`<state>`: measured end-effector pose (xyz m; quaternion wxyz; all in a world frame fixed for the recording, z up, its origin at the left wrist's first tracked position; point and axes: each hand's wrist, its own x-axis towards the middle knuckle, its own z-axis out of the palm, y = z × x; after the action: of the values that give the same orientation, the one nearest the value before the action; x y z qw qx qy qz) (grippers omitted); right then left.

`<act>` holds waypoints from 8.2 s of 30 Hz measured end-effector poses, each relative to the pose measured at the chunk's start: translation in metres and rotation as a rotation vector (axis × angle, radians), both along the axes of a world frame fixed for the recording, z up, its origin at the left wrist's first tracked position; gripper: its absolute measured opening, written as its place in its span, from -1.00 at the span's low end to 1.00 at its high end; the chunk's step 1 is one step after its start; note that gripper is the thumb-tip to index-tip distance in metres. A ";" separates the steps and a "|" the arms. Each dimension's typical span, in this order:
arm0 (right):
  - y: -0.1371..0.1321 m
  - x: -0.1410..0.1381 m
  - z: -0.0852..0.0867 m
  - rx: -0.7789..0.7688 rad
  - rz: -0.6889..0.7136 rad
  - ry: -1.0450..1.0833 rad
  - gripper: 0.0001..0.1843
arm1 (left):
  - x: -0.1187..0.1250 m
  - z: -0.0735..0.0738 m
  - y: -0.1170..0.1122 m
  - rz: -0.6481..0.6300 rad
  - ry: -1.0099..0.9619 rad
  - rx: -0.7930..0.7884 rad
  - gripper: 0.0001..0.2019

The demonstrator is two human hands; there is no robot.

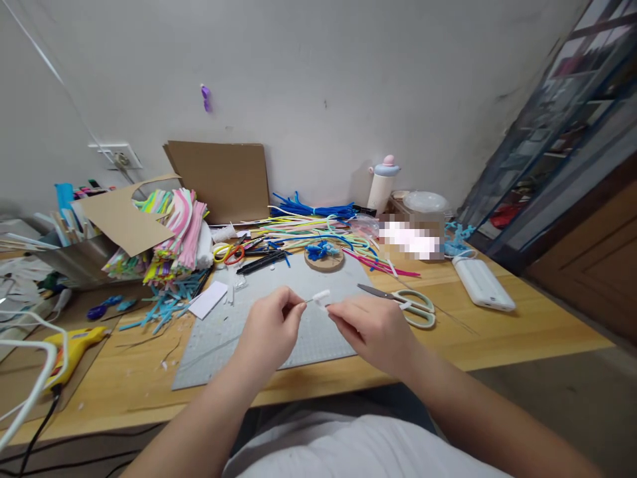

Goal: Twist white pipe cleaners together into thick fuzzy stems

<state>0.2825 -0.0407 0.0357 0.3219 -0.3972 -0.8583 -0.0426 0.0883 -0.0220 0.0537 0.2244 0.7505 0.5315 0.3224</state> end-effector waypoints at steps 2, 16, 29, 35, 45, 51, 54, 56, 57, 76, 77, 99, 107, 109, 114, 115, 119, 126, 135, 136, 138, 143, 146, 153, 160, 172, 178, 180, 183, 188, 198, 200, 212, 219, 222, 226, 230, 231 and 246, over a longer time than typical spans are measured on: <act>-0.004 -0.002 0.000 0.024 -0.011 -0.046 -0.80 | 0.002 0.001 -0.001 0.020 0.049 0.047 -0.89; 0.037 0.012 0.021 -0.493 0.228 0.325 -0.87 | 0.003 0.006 -0.017 -0.189 0.148 0.240 -0.89; -0.008 0.000 0.028 -0.093 0.086 0.016 -0.78 | 0.001 -0.006 -0.013 -0.060 0.312 0.425 -0.87; 0.026 0.009 0.039 -0.410 0.222 0.214 -0.85 | 0.002 0.003 -0.024 -0.230 0.158 0.325 -0.88; -0.007 -0.003 0.019 -0.310 0.183 -0.029 -0.82 | -0.002 0.004 -0.013 -0.089 0.193 0.419 -0.87; -0.002 0.007 0.042 -0.204 0.175 0.052 -0.80 | 0.002 -0.002 -0.017 -0.189 0.223 0.417 -0.87; 0.014 0.011 0.043 -0.301 0.190 0.204 -0.80 | 0.002 0.002 -0.021 -0.261 0.125 0.365 -0.88; 0.021 0.010 0.038 -0.384 0.212 0.236 -0.82 | 0.002 0.006 -0.023 -0.281 0.067 0.341 -0.89; 0.023 0.009 0.034 -0.412 0.224 0.227 -0.83 | 0.001 0.008 -0.023 -0.273 0.050 0.336 -0.89; 0.026 0.004 0.037 -0.383 0.215 0.224 -0.88 | -0.002 0.001 -0.018 -0.296 0.098 0.444 -0.89; 0.029 0.003 0.034 -0.435 0.230 0.244 -0.87 | -0.003 0.003 -0.019 -0.287 0.072 0.450 -0.89; -0.004 -0.016 -0.018 -0.944 0.165 0.795 -0.71 | -0.003 0.004 -0.010 -0.204 0.198 0.137 -0.84; -0.001 -0.012 0.000 -0.605 0.086 0.130 -0.76 | 0.003 0.001 -0.012 -0.223 0.406 0.153 -0.83; 0.000 -0.014 -0.006 -0.600 0.089 0.134 -0.74 | 0.003 -0.001 -0.013 -0.217 0.432 0.151 -0.83; 0.004 -0.014 -0.018 -0.594 0.097 0.171 -0.73 | 0.003 -0.006 -0.013 -0.217 0.443 0.113 -0.82; 0.005 -0.013 -0.018 -0.588 0.100 0.169 -0.73 | 0.002 -0.006 -0.012 -0.213 0.423 0.104 -0.83; 0.009 -0.006 -0.015 -0.535 0.099 0.154 -0.77 | -0.009 -0.003 -0.009 -0.156 0.292 0.031 -0.86; 0.011 0.005 -0.008 -0.505 0.054 0.084 -0.80 | -0.026 -0.005 -0.002 -0.157 0.173 -0.099 -0.86; 0.008 0.007 -0.026 -0.579 -0.063 0.578 -0.56 | -0.025 -0.005 -0.003 -0.105 0.035 -0.127 -0.87; 0.008 0.007 -0.031 -0.583 -0.067 0.617 -0.54 | -0.026 -0.004 -0.003 -0.100 0.018 -0.129 -0.87; 0.007 0.004 -0.039 -0.578 -0.056 0.607 -0.55 | -0.027 -0.003 -0.003 -0.096 -0.014 -0.146 -0.86; 0.004 -0.009 -0.046 -0.486 0.016 0.459 -0.74 | -0.027 0.000 -0.002 -0.083 -0.106 -0.217 -0.85; 0.000 -0.016 -0.045 -0.450 0.013 0.492 -0.80 | -0.027 -0.001 -0.001 -0.053 -0.158 -0.216 -0.85; -0.015 -0.016 -0.025 -0.283 0.016 0.213 -0.76 | -0.030 -0.008 -0.002 0.010 0.003 -0.028 -0.88; -0.005 0.002 0.019 -0.144 0.072 0.009 -0.78 | -0.036 0.000 -0.012 -0.239 0.312 0.185 -0.82; 0.021 0.006 0.006 -0.618 0.185 0.317 -0.82 | -0.039 0.001 -0.019 -0.290 -0.009 0.253 -0.87; 0.004 0.000 -0.004 -0.505 0.114 0.227 -0.82 | -0.038 -0.005 -0.016 -0.164 0.001 0.269 -0.87; -0.001 0.001 -0.004 -0.455 0.129 0.203 -0.83 | -0.037 -0.007 -0.016 -0.126 0.011 0.267 -0.87; -0.008 0.003 0.000 -0.347 0.119 0.138 -0.83 | -0.036 -0.009 -0.015 -0.085 0.047 0.264 -0.87; -0.017 0.006 0.009 -0.168 0.068 0.015 -0.83 | -0.036 -0.011 -0.015 -0.089 0.128 0.299 -0.88; -0.020 -0.004 0.009 -0.620 0.164 0.461 -0.86 | -0.036 -0.016 -0.026 -0.101 0.052 0.648 -0.83; -0.017 -0.009 0.001 -0.783 0.255 0.652 -0.87 | -0.035 -0.018 -0.029 -0.111 0.033 0.673 -0.80; -0.002 -0.026 -0.022 -1.060 0.522 1.067 -0.67 | -0.026 -0.019 -0.033 -0.141 -0.056 0.441 -0.87; -0.001 -0.030 -0.023 -1.064 0.498 1.336 -0.91 | -0.024 -0.024 -0.031 -0.135 -0.080 0.321 -0.90; -0.001 -0.032 -0.024 -1.068 0.461 1.364 -0.93 | -0.022 -0.025 -0.031 -0.137 -0.106 0.313 -0.90; -0.001 -0.033 -0.025 -1.032 0.436 1.422 -0.92 | -0.021 -0.025 -0.033 -0.126 -0.126 0.323 -0.89; -0.001 -0.033 -0.027 -1.015 0.403 1.431 -0.91 | -0.021 -0.025 -0.033 -0.118 -0.113 0.330 -0.91; -0.002 -0.033 -0.028 -1.011 0.388 1.431 -0.89 | -0.021 -0.025 -0.033 -0.119 -0.110 0.329 -0.91; -0.010 -0.023 -0.030 -0.730 0.027 0.813 -0.88 | -0.024 -0.028 -0.028 -0.030 -0.059 0.328 -0.90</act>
<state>0.2595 -0.0511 0.0059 0.4696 -0.4565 -0.6289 0.4190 0.0641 -0.0497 0.0260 0.1191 0.7750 0.4535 0.4236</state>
